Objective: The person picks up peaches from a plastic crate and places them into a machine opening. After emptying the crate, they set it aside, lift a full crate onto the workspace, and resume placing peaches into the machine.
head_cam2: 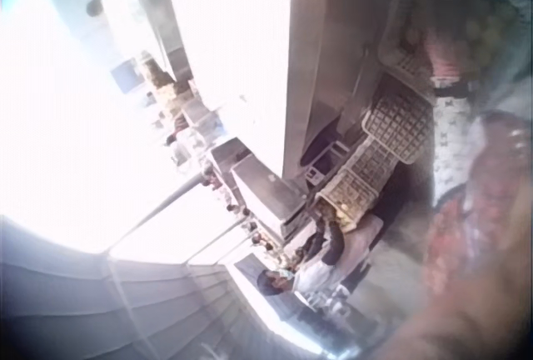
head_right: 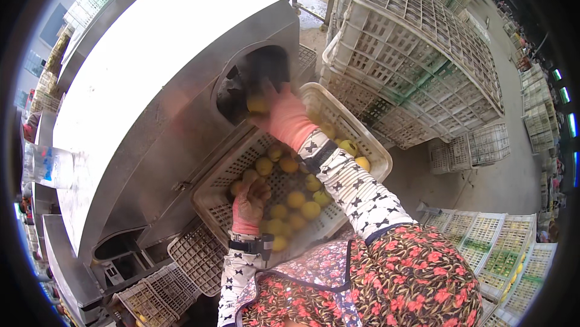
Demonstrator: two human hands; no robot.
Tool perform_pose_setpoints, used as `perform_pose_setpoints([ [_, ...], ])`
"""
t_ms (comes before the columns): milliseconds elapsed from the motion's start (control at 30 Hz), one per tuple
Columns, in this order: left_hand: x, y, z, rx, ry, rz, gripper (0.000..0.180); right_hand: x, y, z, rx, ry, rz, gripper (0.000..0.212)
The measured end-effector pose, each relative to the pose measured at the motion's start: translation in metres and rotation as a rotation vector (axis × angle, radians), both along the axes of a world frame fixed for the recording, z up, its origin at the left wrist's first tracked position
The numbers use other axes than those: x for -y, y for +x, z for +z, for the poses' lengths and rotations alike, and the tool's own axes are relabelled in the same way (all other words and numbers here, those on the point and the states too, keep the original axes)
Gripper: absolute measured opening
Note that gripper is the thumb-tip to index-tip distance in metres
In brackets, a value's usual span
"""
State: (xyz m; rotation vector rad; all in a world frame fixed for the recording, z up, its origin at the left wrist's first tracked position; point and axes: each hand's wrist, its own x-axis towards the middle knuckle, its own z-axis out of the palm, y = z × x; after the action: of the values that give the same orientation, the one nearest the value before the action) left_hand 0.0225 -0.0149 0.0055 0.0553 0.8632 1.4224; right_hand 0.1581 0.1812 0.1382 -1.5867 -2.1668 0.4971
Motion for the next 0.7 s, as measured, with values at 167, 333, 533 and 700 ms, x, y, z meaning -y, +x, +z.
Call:
perform_pose_setpoints([
  [167,0.007,0.001,-0.047,-0.042,-0.223,0.022,0.032,-0.042,-0.026,-0.032,0.255,0.258,0.131,0.074],
  [333,0.015,0.013,-0.159,-0.498,-0.282,-0.266,0.043,-0.058,-0.037,-0.028,-0.282,0.442,0.119,0.079],
  [533,-0.004,0.065,-0.198,-1.298,-0.282,-1.016,0.085,0.006,0.079,-0.117,0.375,-0.337,0.342,0.059],
  [700,-0.013,0.086,-0.184,-1.623,0.044,-1.406,0.086,0.033,0.115,-0.237,1.233,-0.554,0.791,0.065],
])
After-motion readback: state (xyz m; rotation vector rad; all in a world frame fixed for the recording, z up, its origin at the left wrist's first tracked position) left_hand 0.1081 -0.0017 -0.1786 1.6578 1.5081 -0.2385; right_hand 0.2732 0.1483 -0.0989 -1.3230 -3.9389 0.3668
